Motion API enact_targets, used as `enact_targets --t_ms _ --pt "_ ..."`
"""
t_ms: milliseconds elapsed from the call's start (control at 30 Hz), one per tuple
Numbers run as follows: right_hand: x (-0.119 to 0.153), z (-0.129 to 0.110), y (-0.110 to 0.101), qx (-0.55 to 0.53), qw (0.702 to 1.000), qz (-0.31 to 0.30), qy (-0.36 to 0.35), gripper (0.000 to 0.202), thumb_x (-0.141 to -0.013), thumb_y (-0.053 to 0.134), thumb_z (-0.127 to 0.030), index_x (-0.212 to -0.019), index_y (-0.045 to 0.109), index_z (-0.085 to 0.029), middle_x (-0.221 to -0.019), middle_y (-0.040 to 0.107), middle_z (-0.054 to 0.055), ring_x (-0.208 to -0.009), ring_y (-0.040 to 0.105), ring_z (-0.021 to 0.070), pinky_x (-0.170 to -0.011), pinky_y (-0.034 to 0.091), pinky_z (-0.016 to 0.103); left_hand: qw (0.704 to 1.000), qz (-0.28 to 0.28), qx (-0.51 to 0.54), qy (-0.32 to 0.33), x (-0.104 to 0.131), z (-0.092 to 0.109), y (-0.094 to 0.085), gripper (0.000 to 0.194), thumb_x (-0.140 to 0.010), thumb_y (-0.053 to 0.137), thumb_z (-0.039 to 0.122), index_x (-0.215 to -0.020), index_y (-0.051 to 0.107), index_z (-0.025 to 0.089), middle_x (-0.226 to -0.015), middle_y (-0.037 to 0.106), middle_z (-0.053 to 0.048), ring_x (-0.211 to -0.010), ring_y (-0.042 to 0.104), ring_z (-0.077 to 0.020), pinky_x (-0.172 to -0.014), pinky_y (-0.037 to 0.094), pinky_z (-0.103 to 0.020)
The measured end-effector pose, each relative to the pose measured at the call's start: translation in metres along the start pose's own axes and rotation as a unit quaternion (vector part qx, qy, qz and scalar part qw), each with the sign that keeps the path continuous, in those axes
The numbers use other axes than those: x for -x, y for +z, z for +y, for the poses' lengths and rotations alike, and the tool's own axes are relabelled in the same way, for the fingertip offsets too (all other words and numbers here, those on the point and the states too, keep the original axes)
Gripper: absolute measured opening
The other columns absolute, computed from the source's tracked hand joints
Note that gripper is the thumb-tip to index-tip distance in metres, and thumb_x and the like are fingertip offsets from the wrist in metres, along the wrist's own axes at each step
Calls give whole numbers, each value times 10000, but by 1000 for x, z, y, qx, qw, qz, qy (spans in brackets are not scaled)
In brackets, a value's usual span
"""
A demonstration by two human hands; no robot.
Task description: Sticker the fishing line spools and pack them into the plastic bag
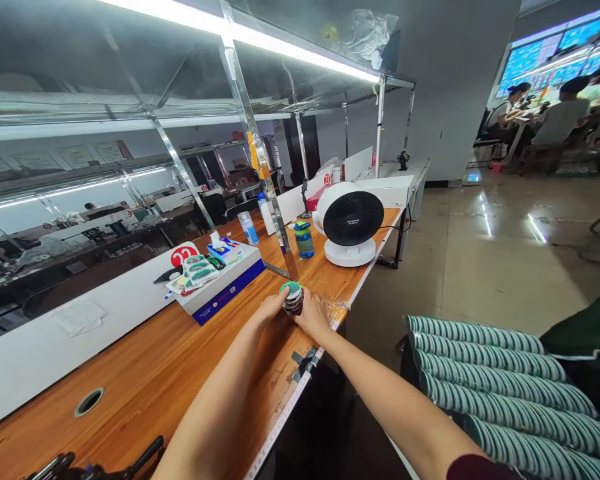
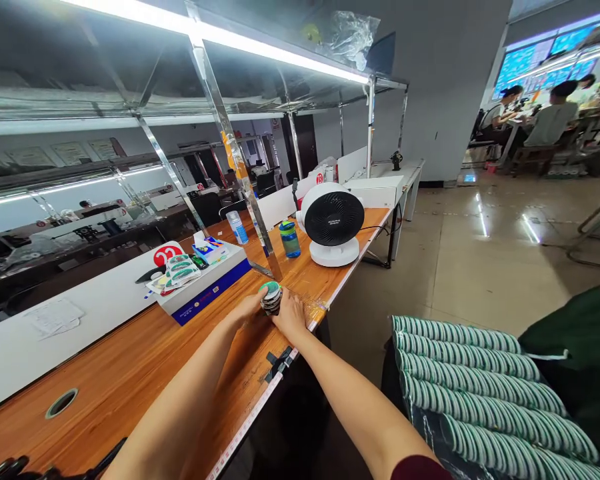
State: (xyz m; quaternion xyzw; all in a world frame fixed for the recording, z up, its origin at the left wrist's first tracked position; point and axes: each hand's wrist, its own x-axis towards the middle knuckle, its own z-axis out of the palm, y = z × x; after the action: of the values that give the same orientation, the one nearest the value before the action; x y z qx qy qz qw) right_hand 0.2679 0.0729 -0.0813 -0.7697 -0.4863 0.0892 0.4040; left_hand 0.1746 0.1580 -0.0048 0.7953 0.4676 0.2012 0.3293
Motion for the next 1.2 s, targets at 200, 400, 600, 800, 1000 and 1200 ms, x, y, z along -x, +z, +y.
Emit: enact_targets --t_ms 200,400,600,800,1000,1200 --pt "22 6 -40 -126 988 84 -28 789 -729 659 -44 -1453 353 -120 -1391 484 170 -1323 469 233 -1148 373 399 984 -112 138 4 37 29 19 809 -826 409 826 -1186 612 130 -1155 689 -139 -999 669 -240 -799 538 -329" --pt "99 54 -152 -436 894 -81 63 925 -691 834 -450 -1455 371 -210 -1452 453 120 -1306 497 241 -1082 453 419 933 -257 244 62 85 66 63 885 -689 692 743 -1333 511 164 -1172 659 -114 -1020 639 -255 -839 535 -359" --pt "221 121 -219 -513 780 -150 325 795 -593 883 -392 -1287 531 -230 -1253 608 69 -1127 608 209 -963 512 371 878 -426 131 175 167 74 178 733 -859 554 657 -1395 472 164 -1167 650 -96 -986 623 -218 -908 498 -350" --pt "358 204 -202 -490 730 -97 466 814 -597 826 -384 -1319 478 -238 -1255 598 78 -1088 632 228 -972 508 424 835 -477 -70 265 237 35 267 413 -1020 388 423 -1151 673 154 -1228 592 -146 -1192 535 -273 -1075 416 -423" --pt "387 285 -143 -153 907 -5 393 996 -469 806 -276 -1373 414 -131 -1412 497 186 -1347 469 329 -1180 310 485 794 -434 -244 349 259 5 320 311 -872 668 261 -1161 668 144 -1450 419 -226 -1327 405 -404 -1035 415 -546" --pt "345 316 -108 -80 938 76 329 940 -554 755 -276 -1394 362 -118 -1449 455 214 -1399 427 325 -1190 301 482 814 -432 -209 328 231 5 349 186 -942 464 107 -1027 625 145 -1123 606 -139 -1098 577 -261 -966 451 -381"
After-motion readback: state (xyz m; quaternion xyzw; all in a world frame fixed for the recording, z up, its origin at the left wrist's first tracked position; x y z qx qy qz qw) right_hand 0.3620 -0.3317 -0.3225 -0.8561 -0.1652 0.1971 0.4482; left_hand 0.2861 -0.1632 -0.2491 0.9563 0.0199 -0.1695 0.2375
